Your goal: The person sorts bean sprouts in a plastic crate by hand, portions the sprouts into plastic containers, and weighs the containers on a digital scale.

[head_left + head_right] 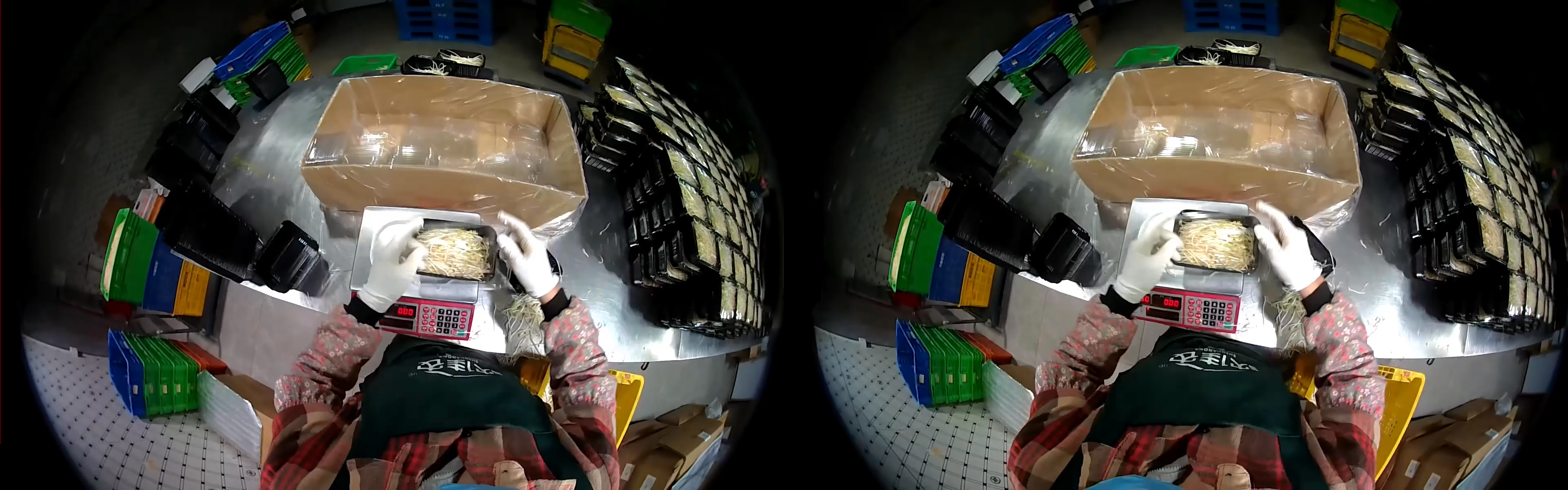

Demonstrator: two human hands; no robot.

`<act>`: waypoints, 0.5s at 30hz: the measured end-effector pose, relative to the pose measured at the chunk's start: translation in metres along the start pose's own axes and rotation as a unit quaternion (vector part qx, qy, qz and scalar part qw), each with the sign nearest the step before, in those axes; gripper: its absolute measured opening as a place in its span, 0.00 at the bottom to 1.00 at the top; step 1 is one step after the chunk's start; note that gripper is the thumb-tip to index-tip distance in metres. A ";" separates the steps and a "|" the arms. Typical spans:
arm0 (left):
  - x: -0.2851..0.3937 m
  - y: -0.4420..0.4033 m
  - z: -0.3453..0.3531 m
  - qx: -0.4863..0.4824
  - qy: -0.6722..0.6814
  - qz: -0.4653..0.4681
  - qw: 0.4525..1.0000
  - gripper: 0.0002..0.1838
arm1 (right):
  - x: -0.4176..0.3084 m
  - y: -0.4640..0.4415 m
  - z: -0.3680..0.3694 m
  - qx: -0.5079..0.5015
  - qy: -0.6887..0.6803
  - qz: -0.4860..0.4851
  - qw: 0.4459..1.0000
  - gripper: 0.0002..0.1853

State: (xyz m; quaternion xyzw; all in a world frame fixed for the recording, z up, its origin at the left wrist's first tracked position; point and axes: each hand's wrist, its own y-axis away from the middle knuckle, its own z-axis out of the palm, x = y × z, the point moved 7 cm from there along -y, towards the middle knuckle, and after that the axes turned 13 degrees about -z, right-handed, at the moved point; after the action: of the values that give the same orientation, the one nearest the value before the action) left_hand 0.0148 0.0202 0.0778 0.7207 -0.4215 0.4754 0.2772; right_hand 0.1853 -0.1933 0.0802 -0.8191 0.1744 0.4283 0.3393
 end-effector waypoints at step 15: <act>-0.132 -0.087 0.021 0.030 0.161 -0.190 0.968 0.14 | 0.162 0.010 0.073 0.163 -0.267 0.186 0.931 0.06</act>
State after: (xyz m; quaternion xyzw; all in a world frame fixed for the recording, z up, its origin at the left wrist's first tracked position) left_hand 0.0752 0.0915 -0.0521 0.7098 -0.2120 0.5360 0.4049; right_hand 0.2296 -0.1480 -0.0857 -0.5608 0.2935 0.6526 0.4165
